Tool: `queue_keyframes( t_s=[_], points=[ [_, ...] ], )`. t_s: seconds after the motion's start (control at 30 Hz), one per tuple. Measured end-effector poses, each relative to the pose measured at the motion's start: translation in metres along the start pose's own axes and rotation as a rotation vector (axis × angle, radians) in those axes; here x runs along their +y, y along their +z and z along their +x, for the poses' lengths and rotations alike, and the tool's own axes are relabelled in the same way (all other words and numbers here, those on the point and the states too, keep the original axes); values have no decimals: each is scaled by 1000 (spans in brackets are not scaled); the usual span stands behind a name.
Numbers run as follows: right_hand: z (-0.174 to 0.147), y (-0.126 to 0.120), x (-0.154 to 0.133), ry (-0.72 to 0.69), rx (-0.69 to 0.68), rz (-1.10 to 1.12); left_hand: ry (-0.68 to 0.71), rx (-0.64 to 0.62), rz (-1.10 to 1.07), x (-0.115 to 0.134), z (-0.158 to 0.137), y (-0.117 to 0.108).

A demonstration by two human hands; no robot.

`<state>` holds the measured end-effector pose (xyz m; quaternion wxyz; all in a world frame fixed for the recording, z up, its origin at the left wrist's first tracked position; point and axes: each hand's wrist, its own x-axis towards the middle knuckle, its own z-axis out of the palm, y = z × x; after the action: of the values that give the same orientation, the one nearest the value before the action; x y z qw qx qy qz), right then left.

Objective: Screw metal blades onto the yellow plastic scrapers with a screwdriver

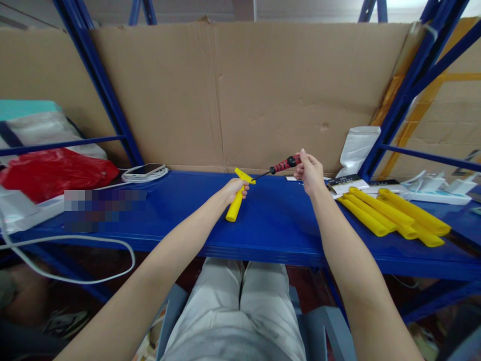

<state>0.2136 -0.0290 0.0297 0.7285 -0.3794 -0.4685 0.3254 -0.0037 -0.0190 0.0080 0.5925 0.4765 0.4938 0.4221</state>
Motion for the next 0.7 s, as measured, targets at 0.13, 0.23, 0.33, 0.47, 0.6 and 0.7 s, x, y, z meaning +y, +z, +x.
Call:
queue_keyframes(
  t_s=[0.13, 0.23, 0.33, 0.47, 0.6, 0.7],
  points=[
    [-2, 2, -2, 41, -81, 28, -8, 4, -27, 0, 1, -1],
    [-2, 3, 0, 41, -85, 28, -9, 3, -38, -1, 2, -2],
    [-1, 2, 3, 9, -24, 22, -2, 13, -17, -1, 3, -1],
    [1, 1, 6, -18, 65, 43, 7, 13, -20, -1, 1, 0],
    [2, -1, 8, -35, 66, 32, 18, -5, -36, -1, 1, 0],
    [2, -1, 6, -37, 39, 5, 20, -1, -40, -1, 2, -1]
  ],
)
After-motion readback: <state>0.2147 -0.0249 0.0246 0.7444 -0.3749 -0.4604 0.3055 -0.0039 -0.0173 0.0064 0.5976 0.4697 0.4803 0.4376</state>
